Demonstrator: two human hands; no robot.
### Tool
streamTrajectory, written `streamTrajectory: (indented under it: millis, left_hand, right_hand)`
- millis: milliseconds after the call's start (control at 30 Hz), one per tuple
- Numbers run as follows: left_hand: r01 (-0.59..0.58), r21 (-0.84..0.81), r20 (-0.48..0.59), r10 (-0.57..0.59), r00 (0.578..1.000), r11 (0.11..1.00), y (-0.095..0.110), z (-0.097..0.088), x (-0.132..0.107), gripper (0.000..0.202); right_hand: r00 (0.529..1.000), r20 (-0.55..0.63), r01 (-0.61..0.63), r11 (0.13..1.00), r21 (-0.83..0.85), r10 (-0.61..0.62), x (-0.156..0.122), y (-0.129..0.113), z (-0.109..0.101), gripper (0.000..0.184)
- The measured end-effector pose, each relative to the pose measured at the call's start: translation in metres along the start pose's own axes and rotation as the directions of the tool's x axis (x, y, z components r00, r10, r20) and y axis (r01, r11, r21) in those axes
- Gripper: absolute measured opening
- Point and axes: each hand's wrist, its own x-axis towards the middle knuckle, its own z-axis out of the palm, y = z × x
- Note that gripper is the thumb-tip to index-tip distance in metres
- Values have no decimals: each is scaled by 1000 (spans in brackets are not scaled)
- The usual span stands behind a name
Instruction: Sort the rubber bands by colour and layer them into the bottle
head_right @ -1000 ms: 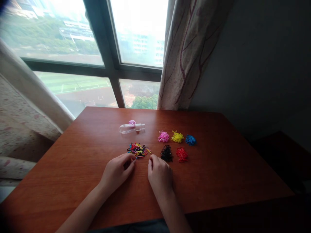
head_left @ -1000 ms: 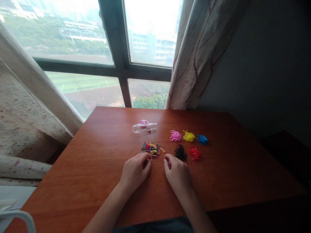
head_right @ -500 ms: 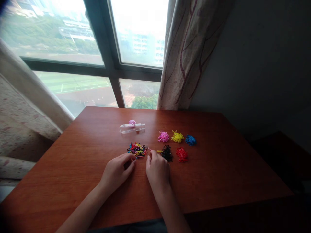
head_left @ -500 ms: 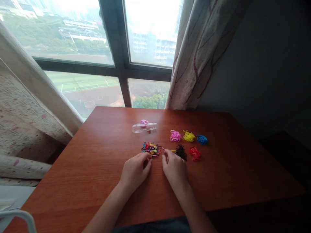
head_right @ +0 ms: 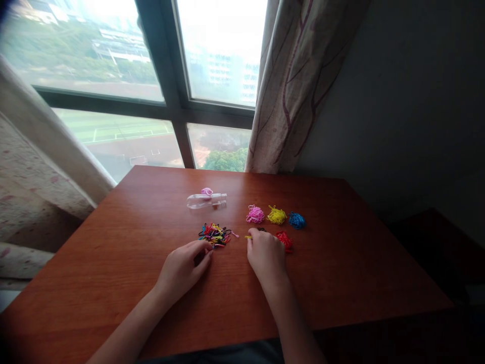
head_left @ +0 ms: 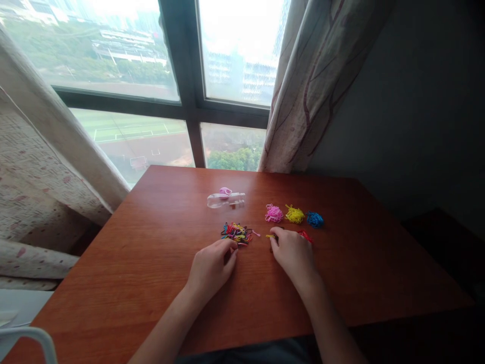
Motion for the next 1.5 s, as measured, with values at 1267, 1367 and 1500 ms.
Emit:
streamTrajectory:
  millis: [1267,1367,1500]
  left_hand:
    - [7,1,2,-7,1000,1000,1,0,0,11]
    - [-2,-2,-10,2,1000,1000,0,1,-1,12]
    - [-8,0,-7,8,1000,1000,1,0,0,13]
  right_hand:
    - [963,-232,43,770,636,138,64,98,-2,38]
    - [963,-241,74,741,667,120,33,65,1,36]
    - [983,-185,122,718,686,10,-10,22,18,31]
